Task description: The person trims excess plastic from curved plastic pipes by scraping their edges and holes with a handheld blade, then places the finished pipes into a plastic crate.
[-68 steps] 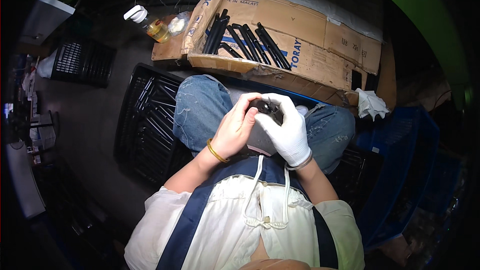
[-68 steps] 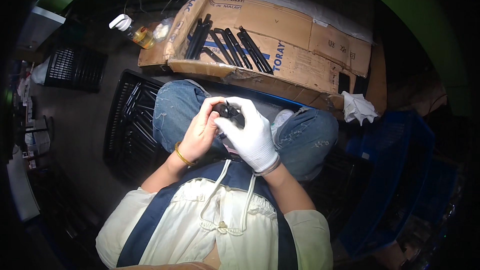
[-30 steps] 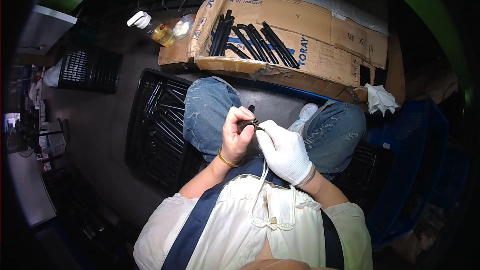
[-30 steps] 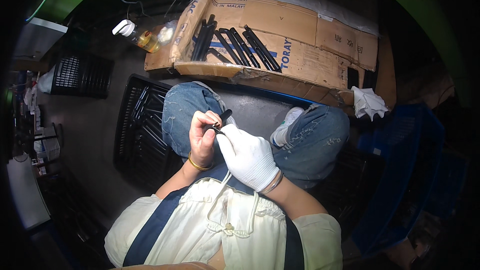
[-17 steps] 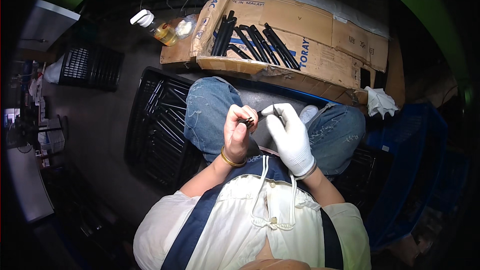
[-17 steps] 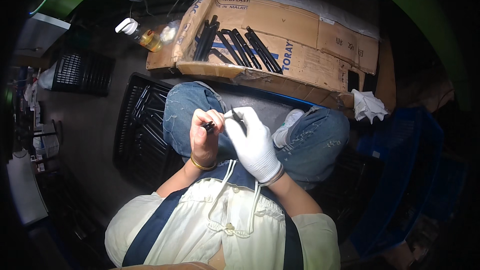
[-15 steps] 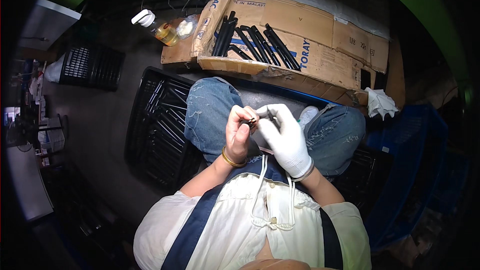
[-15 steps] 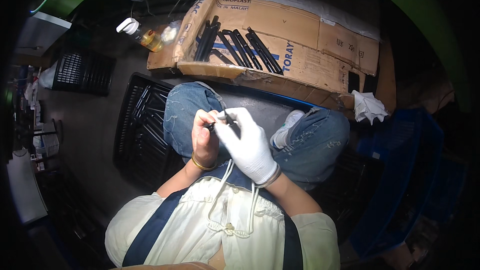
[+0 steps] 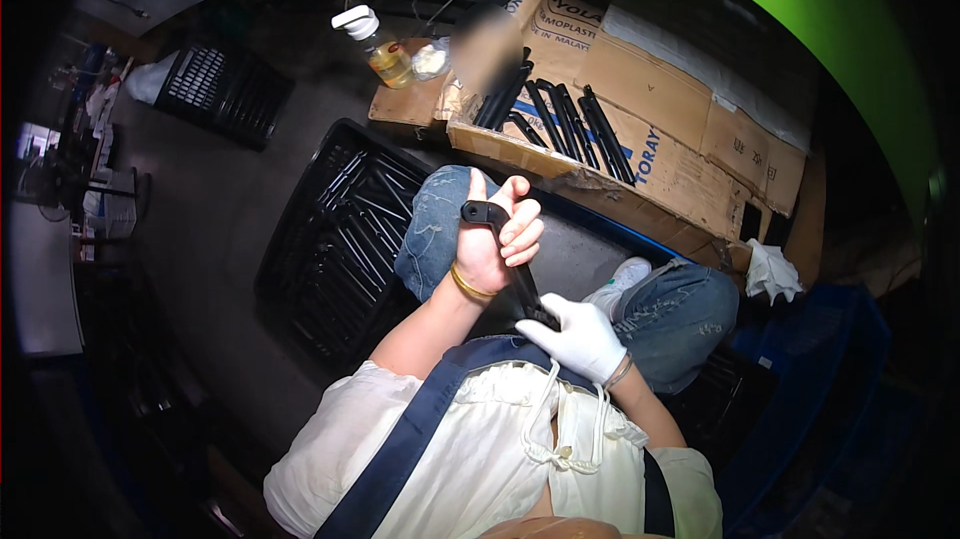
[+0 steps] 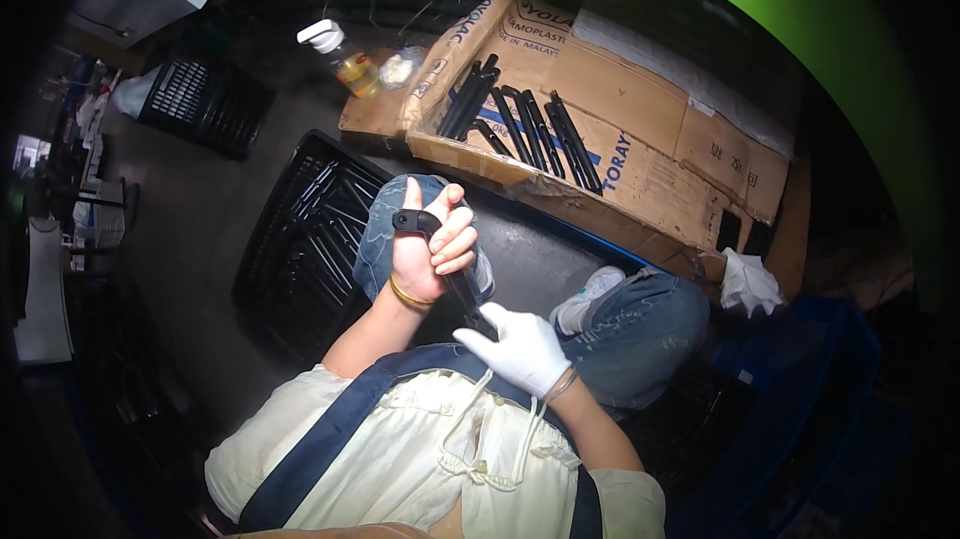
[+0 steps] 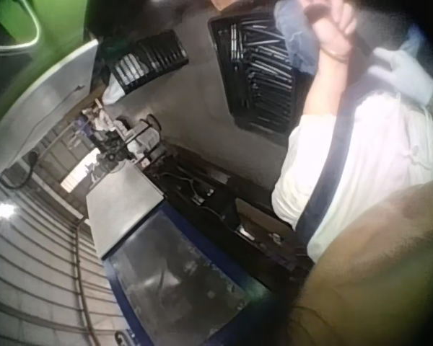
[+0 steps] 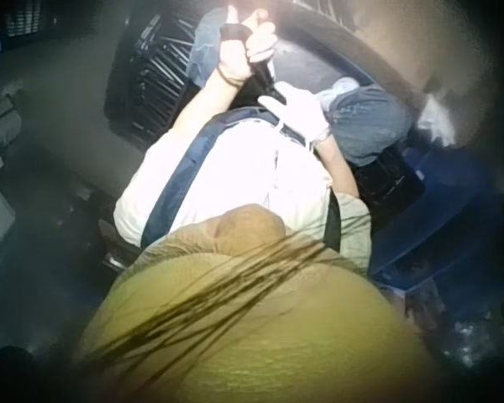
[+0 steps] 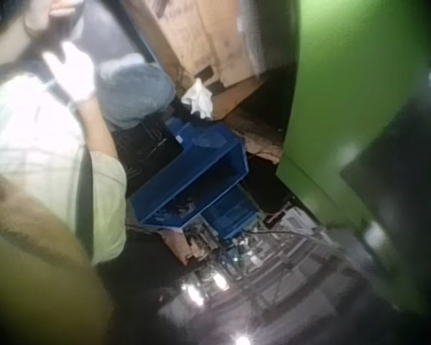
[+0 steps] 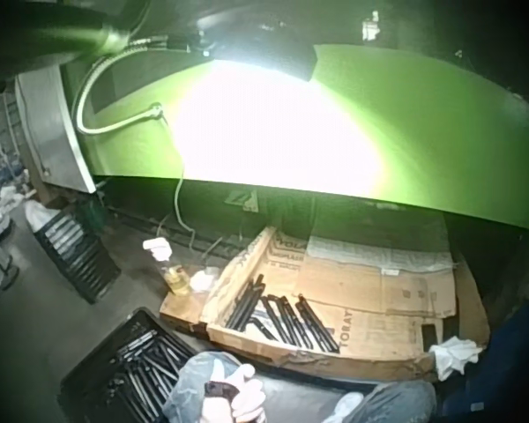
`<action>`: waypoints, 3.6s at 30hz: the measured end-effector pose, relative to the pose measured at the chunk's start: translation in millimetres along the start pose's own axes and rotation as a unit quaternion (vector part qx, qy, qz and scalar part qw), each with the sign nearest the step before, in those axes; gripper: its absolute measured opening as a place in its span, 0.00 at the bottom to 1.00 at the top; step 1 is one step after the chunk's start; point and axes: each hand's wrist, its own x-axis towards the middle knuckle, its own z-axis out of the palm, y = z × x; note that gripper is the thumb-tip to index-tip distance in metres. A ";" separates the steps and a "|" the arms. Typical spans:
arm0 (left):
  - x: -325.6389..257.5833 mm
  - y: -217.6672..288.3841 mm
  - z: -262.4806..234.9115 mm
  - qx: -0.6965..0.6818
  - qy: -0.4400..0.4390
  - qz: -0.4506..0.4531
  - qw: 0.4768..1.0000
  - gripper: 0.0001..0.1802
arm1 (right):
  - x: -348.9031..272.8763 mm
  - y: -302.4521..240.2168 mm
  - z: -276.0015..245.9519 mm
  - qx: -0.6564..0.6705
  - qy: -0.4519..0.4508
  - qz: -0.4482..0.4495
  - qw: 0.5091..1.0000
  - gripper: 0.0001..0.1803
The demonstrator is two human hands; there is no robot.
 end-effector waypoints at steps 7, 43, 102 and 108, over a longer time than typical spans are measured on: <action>4.6 -2.6 -3.1 -0.036 -0.005 -0.027 0.999 0.34 | -7.9 -3.5 3.1 0.040 0.016 0.021 0.999 0.21; 77.7 195.3 -132.0 0.737 0.323 0.451 0.387 0.19 | 8.7 82.5 -9.3 0.042 0.281 0.105 0.953 0.15; -8.1 -42.7 -25.3 0.420 0.089 -0.095 0.898 0.32 | -13.9 28.9 -37.5 0.140 0.224 0.082 0.961 0.09; -22.3 -53.1 -3.4 0.368 0.071 -0.101 0.922 0.32 | -8.4 1.6 -44.4 -0.034 0.211 -0.002 0.977 0.05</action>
